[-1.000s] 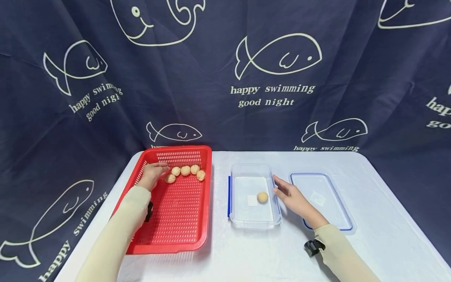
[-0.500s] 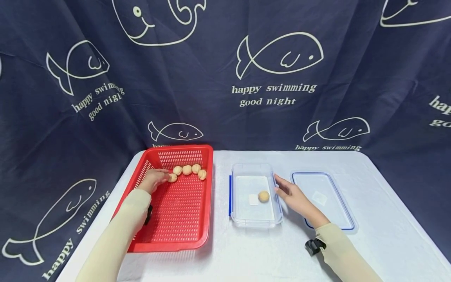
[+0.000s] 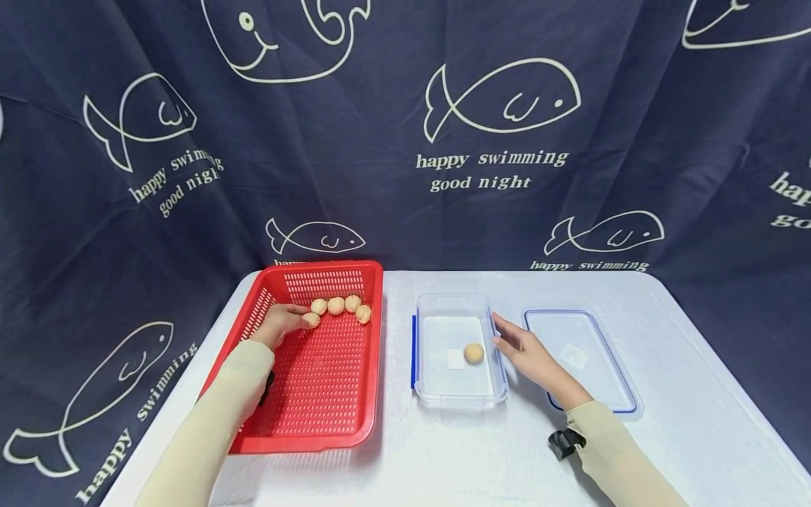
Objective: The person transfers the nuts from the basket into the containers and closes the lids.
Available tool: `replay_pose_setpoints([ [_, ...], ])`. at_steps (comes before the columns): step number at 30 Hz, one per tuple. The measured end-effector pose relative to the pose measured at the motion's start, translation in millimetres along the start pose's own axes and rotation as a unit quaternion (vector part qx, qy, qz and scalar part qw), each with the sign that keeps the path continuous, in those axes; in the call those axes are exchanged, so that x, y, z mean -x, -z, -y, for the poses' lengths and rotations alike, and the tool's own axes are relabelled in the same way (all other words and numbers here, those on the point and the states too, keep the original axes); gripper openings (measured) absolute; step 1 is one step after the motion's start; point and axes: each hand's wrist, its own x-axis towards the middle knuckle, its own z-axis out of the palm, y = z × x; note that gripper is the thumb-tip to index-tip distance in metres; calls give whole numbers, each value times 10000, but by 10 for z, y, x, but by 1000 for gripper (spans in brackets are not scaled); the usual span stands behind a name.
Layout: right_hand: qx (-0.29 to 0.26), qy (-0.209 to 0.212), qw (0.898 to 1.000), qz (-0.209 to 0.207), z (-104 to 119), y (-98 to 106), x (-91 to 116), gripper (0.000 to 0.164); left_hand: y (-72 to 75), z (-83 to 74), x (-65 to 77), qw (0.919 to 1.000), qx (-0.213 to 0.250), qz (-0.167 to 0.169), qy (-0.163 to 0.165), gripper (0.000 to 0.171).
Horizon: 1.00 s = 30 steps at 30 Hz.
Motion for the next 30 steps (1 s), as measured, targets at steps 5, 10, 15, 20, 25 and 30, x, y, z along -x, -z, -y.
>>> replay_pose_setpoints([
  [5,-42,-5,10000,-27,-13,-3,-4,52,-6,-4,15,9989,-335,-183,-267,42],
  [10,7,5,10000,-36,-37,-2,-9,52,0,-6,45,9983,-358,-218,-402,39],
  [15,-31,6,10000,-27,-45,-5,-3,52,23,-12,53,9994,-193,-99,-281,37],
  [20,-105,6,9999,-68,-46,-7,15,52,39,-25,67,9998,-23,-53,-190,37],
  [25,-55,25,9999,-132,-31,-11,49,50,27,-57,104,9991,251,-124,-318,38],
  [30,-51,40,9999,-139,1,-17,83,51,39,-166,166,9978,472,-233,-395,40],
])
